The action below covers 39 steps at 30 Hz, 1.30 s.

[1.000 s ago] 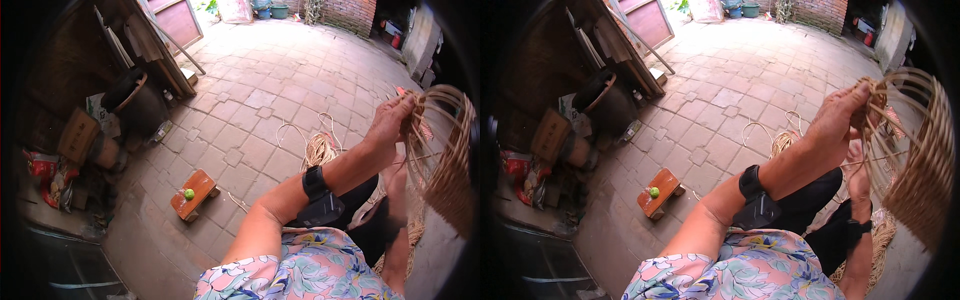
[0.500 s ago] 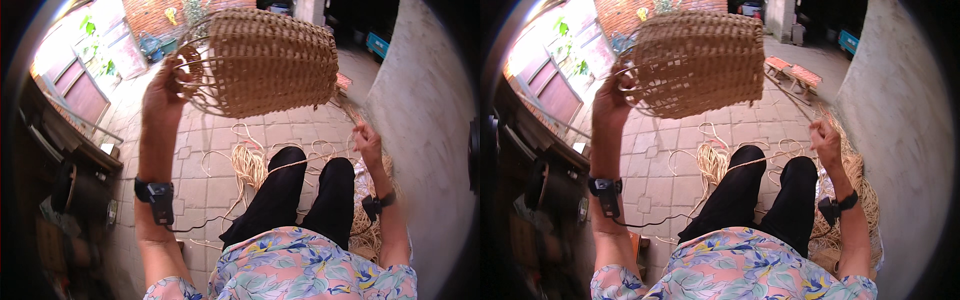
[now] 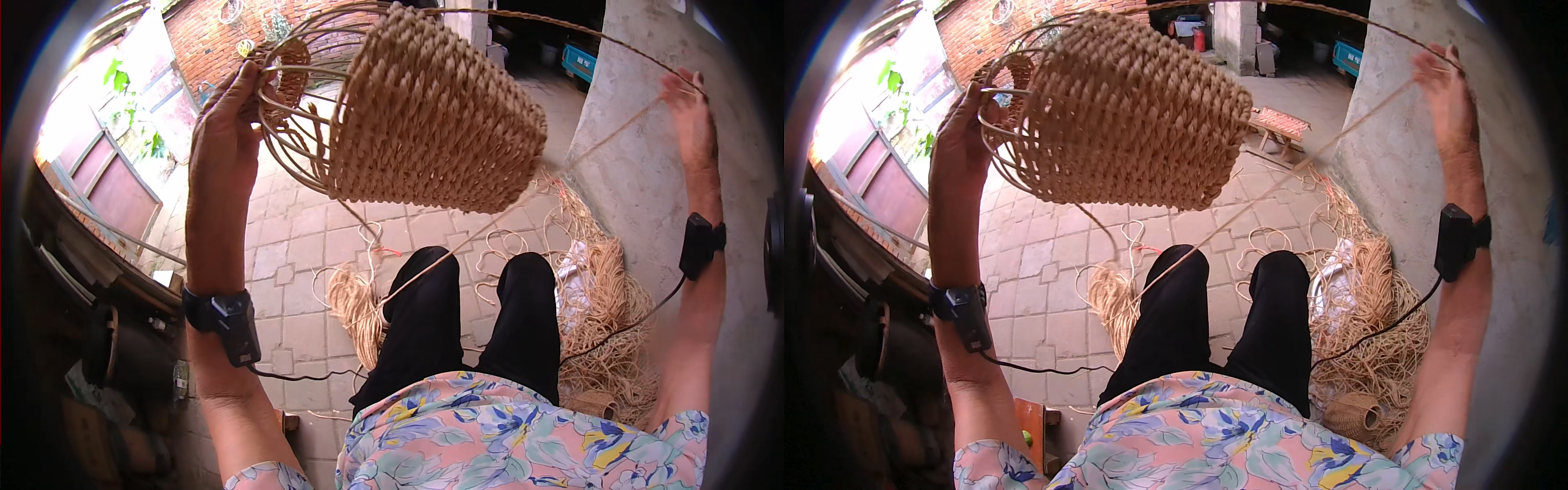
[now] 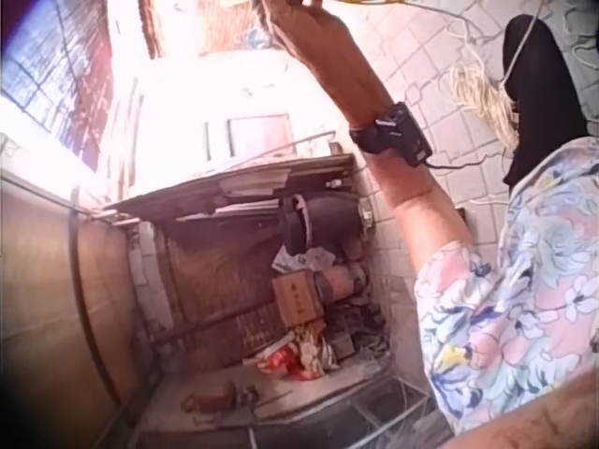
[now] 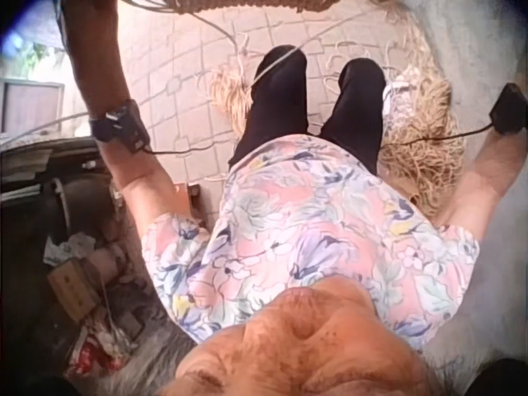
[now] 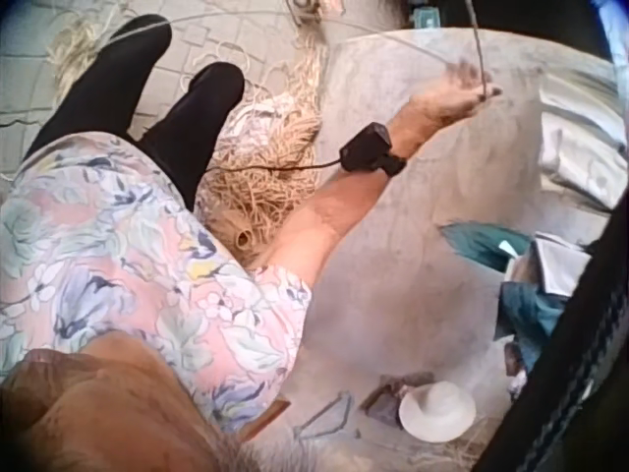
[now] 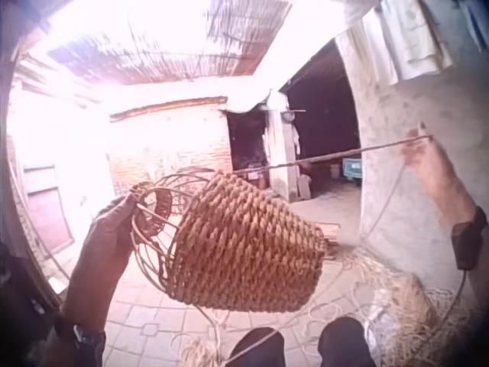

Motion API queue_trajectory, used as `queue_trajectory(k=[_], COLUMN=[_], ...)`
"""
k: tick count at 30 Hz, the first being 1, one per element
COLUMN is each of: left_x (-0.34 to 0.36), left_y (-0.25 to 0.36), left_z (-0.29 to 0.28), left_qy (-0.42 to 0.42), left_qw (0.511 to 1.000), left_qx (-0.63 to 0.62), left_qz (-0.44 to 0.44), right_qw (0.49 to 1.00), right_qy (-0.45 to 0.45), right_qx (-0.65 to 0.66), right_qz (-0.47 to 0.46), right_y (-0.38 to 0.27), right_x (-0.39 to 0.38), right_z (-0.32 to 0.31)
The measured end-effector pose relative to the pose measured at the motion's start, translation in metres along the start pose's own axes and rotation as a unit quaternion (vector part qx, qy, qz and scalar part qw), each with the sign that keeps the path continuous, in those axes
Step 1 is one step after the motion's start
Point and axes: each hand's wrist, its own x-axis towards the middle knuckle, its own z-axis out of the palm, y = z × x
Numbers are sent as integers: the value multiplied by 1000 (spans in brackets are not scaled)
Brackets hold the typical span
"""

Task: The person is weaving a small basket using natural straw or vine fibers in a courtyard.

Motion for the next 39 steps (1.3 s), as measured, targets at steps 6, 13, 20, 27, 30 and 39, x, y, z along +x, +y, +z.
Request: queue_trajectory(k=[6, 13, 20, 27, 30, 39], left_x=[-15, 2, -32, -98, -102, -95], left_y=[-23, -93, -162, -201, -207, -226], left_z=[26, -2, 81, 99, 90, 90], left_qy=[-8, -67, -293, -442, -434, -443], left_qw=[987, 979, 929, 826, 836, 812], left_qx=[157, 158, 165, 267, 225, 142], left_qz=[-18, -108, -153, -225, -248, -353], right_qw=[960, 584, 656, 840, 723, 732], right_qy=[209, 298, -187, -271, -425, -77], right_qx=[5, -720, -637, -245, -83, 446], right_qz=[185, 227, 360, 401, 538, 509], right_y=[65, 62, 143, 104, 81, 126], right_x=[-16, -58, -208, -273, -300, -354], right_z=[-118, -490, -400, -104, -57, 12])
